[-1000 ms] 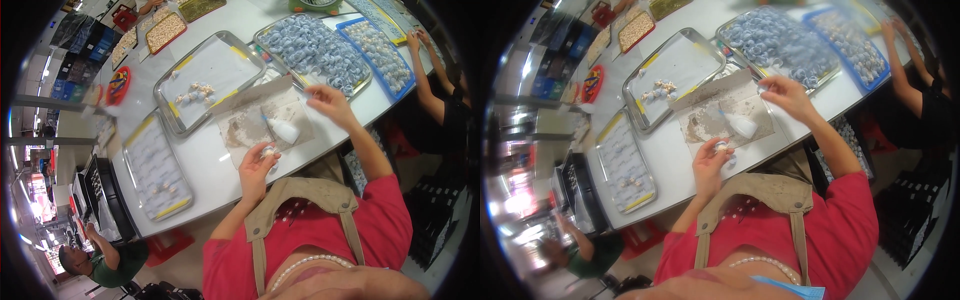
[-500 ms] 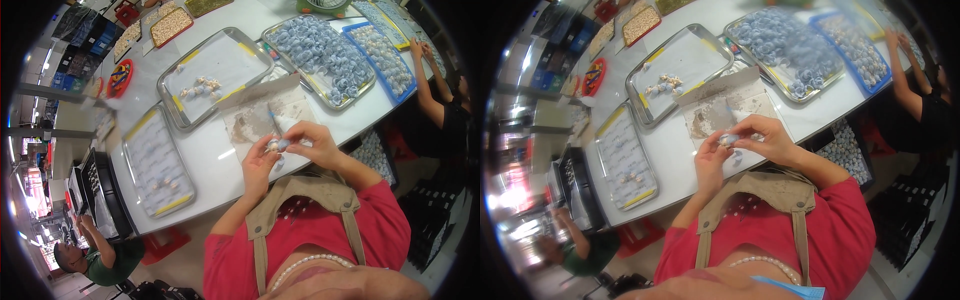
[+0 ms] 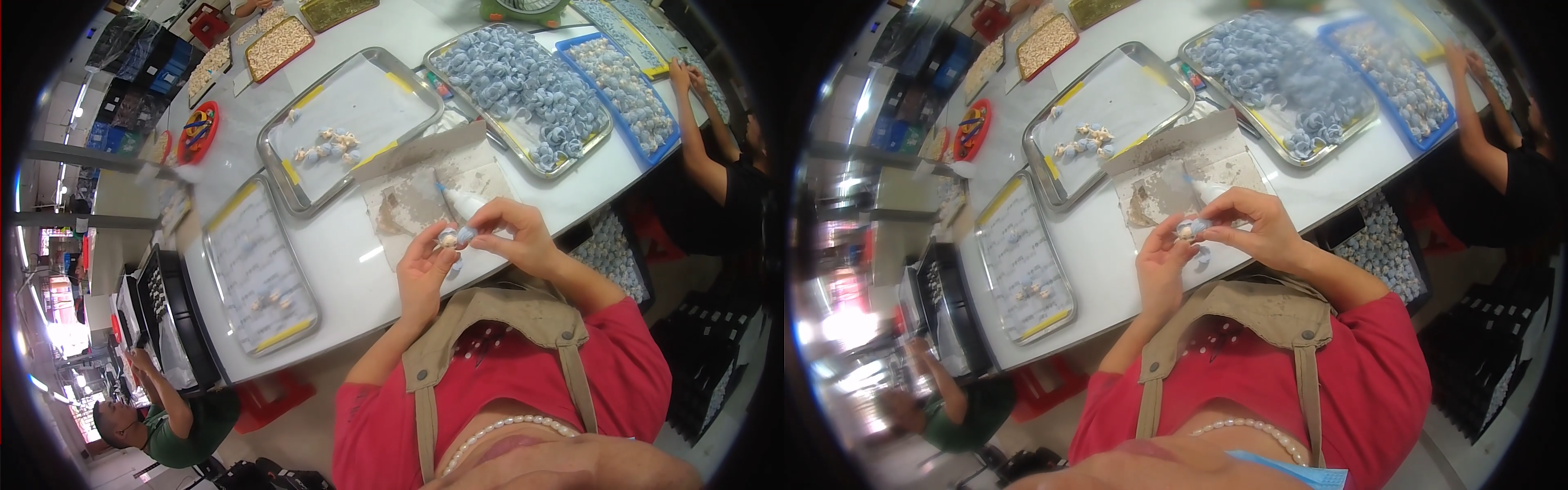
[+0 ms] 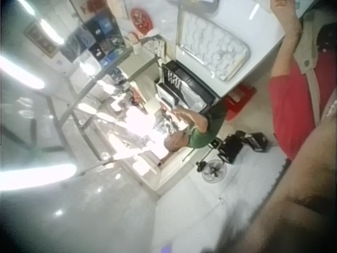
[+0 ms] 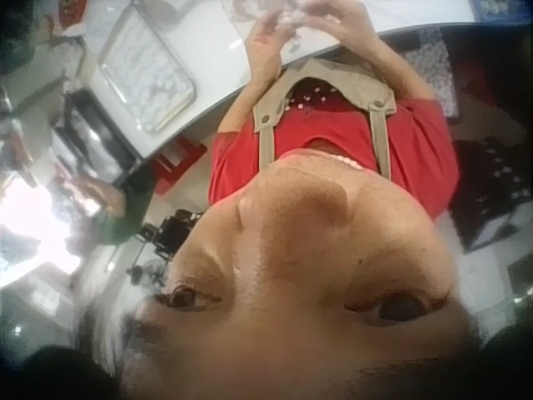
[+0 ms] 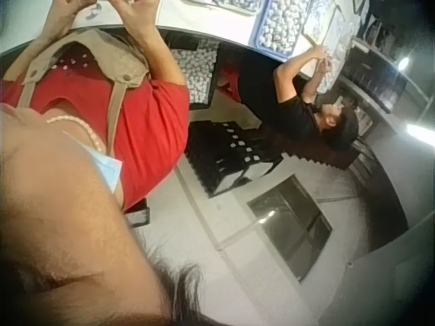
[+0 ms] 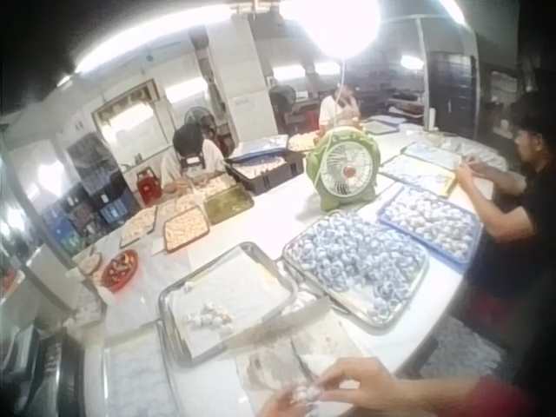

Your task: The person applies glue to small plastic parts using a glue dispenser, then assembles the parts by hand.

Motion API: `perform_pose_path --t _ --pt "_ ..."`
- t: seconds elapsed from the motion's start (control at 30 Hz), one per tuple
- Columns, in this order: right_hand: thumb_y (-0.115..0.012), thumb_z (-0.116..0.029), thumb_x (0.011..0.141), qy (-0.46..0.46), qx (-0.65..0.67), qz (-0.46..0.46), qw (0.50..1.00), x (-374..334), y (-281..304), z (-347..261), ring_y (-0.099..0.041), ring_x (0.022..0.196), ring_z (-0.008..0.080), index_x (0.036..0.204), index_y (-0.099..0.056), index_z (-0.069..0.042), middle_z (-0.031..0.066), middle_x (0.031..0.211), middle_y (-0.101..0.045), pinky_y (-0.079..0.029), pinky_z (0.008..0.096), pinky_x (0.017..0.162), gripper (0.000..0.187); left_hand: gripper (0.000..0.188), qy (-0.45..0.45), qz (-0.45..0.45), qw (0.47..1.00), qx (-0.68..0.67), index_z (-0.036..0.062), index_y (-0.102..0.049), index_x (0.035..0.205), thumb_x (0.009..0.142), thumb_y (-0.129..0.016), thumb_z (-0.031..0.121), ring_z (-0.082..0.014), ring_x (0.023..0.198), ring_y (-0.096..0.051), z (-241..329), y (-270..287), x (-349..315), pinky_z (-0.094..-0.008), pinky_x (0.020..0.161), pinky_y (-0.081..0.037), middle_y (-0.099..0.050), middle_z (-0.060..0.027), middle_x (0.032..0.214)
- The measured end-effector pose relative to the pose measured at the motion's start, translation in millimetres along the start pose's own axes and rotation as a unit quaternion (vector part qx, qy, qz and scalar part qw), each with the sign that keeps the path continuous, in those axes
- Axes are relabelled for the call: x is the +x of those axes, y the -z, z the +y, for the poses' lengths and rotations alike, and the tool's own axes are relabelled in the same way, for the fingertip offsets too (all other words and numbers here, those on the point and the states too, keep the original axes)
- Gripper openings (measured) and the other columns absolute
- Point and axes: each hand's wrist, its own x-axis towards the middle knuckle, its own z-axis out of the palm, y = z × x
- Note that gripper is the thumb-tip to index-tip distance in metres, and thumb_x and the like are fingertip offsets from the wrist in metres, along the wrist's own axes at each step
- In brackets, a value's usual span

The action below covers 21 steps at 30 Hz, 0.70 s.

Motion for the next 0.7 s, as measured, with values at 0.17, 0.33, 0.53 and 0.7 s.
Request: perform_pose_path --t 0.17,0.33,0.53,0.7 --pt "-0.066 0.002 0.075 0.001 0.001 -0.006 1.000 -1.7 1.1 -1.1 -0.055 0.079 0.0104 0.096 -0.058 0.002 0.0054 0.090 -0.057 -0.045 0.0232 0.072 0.022 0.043 0.001 0.003 1.000 -0.002 -0.0018 -0.043 0.124 0.085 -0.059 0.004 -0.0180 0.100 -0.056 -2.2 -0.9 -1.3 -0.0263 0.082 -0.045 -0.053 -0.0122 0.119" --pt "-0.066 0.004 0.075 -0.012 0.004 0.008 1.000 -4.2 1.8 3.9 -0.054 0.080 0.0111 0.096 -0.058 0.002 0.0058 0.091 -0.057 -0.045 0.0231 0.073 0.023 0.042 0.000 0.011 1.000 -0.003 -0.0019 -0.044 0.123 0.084 -0.058 0.000 -0.0170 0.099 -0.056 -0.9 -2.0 -1.1 -0.0257 0.081 -0.046 -0.052 -0.0118 0.119" --pt "-0.068 0.005 0.072 0.038 -0.077 0.005 0.996 -2.7 -2.9 -0.2 -0.057 0.079 0.0129 0.094 -0.060 0.001 0.0074 0.090 -0.060 -0.047 0.0250 0.071 0.024 0.045 -0.034 0.013 0.999 -0.011 -0.0044 -0.045 0.123 0.081 -0.061 0.002 -0.0159 0.098 -0.055 1.4 -1.1 -1.0 -0.0284 0.085 -0.046 -0.053 -0.0155 0.120" --pt "-0.070 0.002 0.070 0.090 -0.158 0.018 0.983 -2.5 -10.1 -0.7 -0.061 0.075 0.0159 0.090 -0.062 -0.002 0.0075 0.086 -0.062 -0.049 0.0253 0.067 0.022 0.042 -0.033 -0.016 0.999 -0.007 -0.0015 -0.044 0.125 0.085 -0.058 0.000 -0.0147 0.104 -0.052 -1.7 0.7 -4.7 -0.0245 0.083 -0.045 -0.050 -0.0102 0.123"
